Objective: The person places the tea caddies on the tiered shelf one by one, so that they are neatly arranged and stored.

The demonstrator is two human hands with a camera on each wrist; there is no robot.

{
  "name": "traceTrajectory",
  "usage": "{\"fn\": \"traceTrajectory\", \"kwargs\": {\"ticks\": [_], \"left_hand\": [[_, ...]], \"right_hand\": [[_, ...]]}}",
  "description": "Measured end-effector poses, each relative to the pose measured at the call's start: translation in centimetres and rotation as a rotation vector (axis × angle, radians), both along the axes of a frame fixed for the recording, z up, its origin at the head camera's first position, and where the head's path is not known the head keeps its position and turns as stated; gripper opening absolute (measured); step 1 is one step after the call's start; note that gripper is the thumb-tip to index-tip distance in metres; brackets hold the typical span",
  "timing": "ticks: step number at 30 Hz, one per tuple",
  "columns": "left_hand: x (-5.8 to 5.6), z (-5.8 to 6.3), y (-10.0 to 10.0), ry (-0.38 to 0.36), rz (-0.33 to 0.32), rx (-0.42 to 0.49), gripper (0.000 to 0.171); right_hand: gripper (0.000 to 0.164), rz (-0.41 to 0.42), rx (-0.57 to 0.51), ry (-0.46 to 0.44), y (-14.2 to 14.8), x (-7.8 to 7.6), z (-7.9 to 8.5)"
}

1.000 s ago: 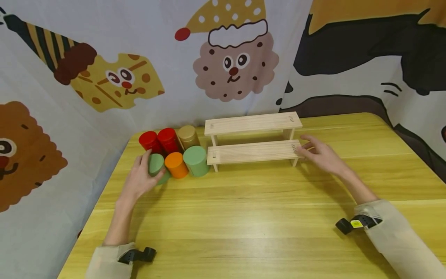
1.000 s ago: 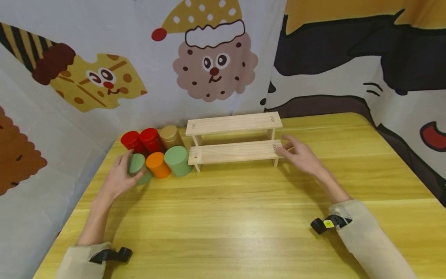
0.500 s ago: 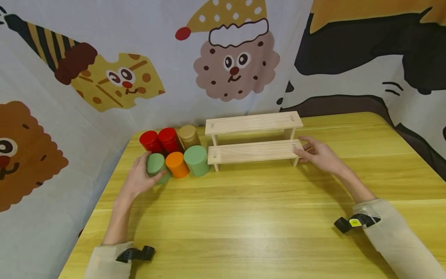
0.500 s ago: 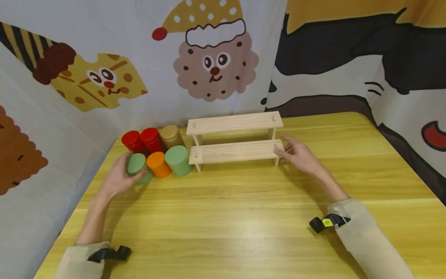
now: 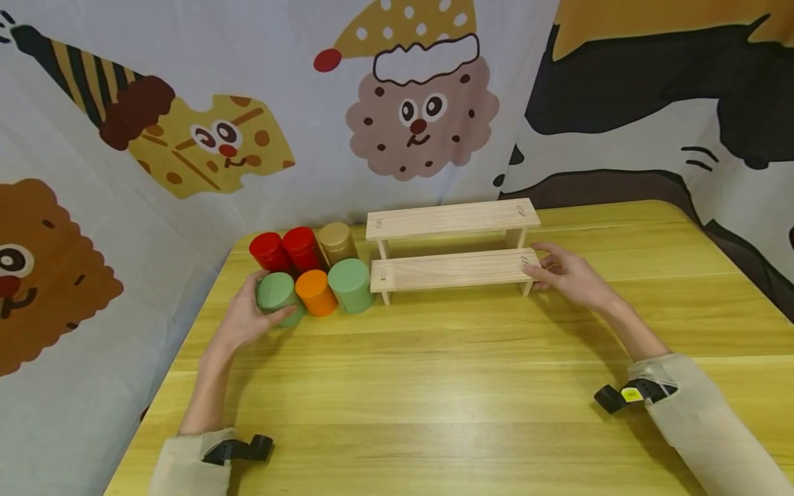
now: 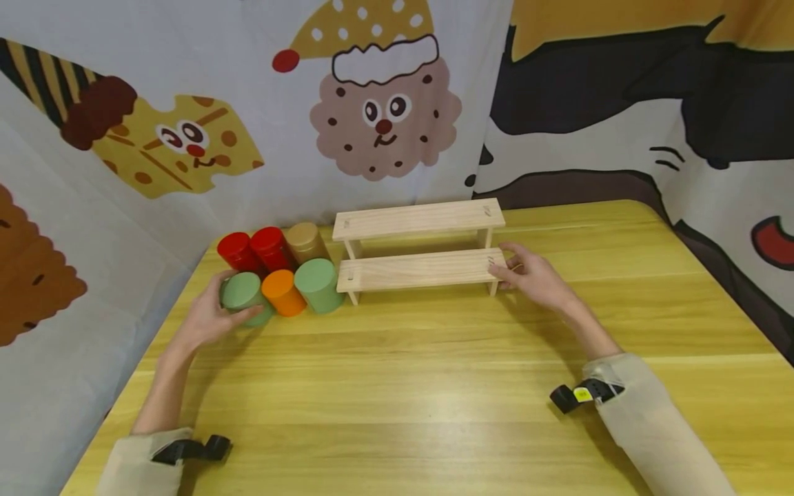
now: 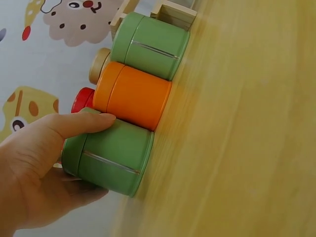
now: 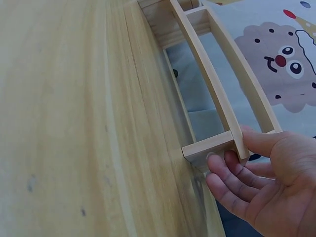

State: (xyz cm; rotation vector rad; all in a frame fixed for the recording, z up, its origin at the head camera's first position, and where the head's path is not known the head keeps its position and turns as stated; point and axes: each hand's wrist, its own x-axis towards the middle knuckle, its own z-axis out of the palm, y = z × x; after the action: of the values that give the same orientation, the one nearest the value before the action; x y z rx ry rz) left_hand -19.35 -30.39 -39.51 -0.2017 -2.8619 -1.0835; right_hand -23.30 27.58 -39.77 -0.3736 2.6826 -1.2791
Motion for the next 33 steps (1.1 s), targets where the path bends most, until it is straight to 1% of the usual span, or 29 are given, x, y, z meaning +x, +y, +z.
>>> {"fn": "traceTrajectory", "kwargs": {"ticks": [7,17,27,33], "left_hand": [[0.1,0.3,0.0,0.017,0.029,-0.010,0.087],[0.4,1.3,0.4,0.086,0.059,0.005,0.085],[0.8,2.6,1.2,0.188,0.098,0.079,0.082],[1.3,3.8,1.9,0.296,0.121,0.037,0.078]], "right_hand": [[0.073,0.009,-0.022,-0.006,0.1,0.0,-0.1],[0.073,0.017,-0.033,-0.008,-0.1,0.2,0.1],[0.072,0.021,-0.032,0.005,-0.1,0.2,0.1],[0.072,0.022,-0.035,0.008,-0.1,0.3,0.1]]}}
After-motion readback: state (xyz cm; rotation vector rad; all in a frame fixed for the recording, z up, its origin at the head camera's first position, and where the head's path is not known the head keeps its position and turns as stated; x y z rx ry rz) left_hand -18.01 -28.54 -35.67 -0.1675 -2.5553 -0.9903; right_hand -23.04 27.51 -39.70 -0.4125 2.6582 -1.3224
